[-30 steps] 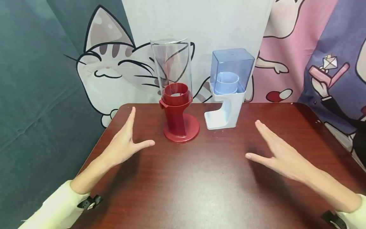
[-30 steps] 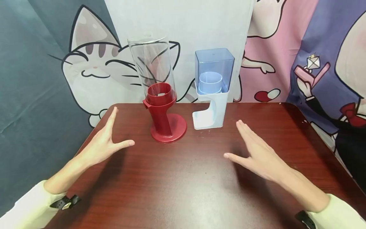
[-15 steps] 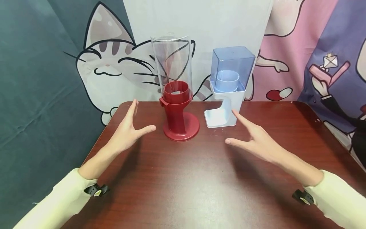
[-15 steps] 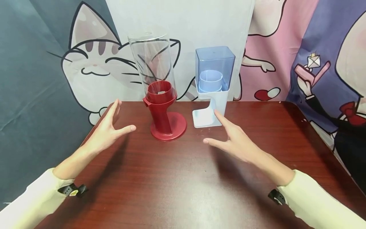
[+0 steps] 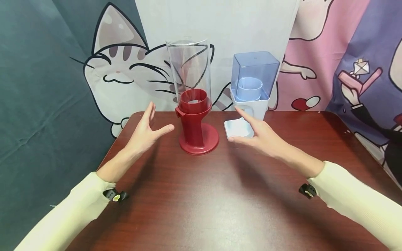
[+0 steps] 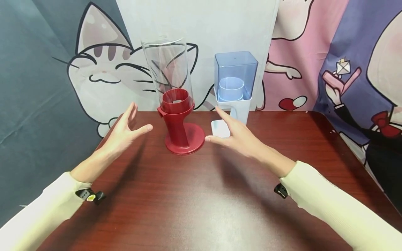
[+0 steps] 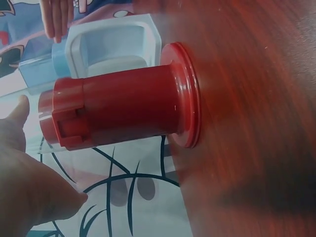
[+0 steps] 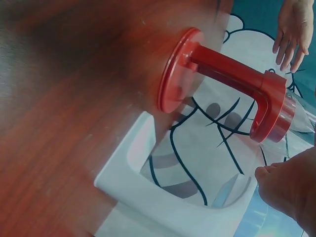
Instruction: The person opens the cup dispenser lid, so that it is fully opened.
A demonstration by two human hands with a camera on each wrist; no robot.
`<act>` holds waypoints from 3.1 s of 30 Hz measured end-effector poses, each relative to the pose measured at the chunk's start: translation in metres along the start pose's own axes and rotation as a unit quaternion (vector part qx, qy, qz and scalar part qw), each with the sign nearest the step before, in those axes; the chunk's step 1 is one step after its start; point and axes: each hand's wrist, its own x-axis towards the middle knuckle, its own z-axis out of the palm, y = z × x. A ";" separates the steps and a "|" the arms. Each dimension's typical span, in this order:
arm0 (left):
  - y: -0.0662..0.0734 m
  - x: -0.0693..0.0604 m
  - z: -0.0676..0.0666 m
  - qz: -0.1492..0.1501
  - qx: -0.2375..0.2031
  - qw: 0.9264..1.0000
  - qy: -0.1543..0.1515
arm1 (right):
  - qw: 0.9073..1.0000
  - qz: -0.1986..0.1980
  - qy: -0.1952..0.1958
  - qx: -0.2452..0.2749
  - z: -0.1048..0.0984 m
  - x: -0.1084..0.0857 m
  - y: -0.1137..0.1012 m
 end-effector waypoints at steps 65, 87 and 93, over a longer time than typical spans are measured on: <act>0.004 0.052 0.045 0.042 -0.098 0.994 -0.016 | 0.978 -0.040 0.011 0.203 0.047 0.134 -0.009; 0.015 0.037 0.053 0.114 -0.082 0.990 0.009 | 0.991 -0.029 0.061 0.115 0.036 0.101 -0.025; 0.030 0.028 0.055 0.140 -0.079 0.987 -0.014 | 0.991 -0.004 0.067 0.115 0.021 0.079 -0.032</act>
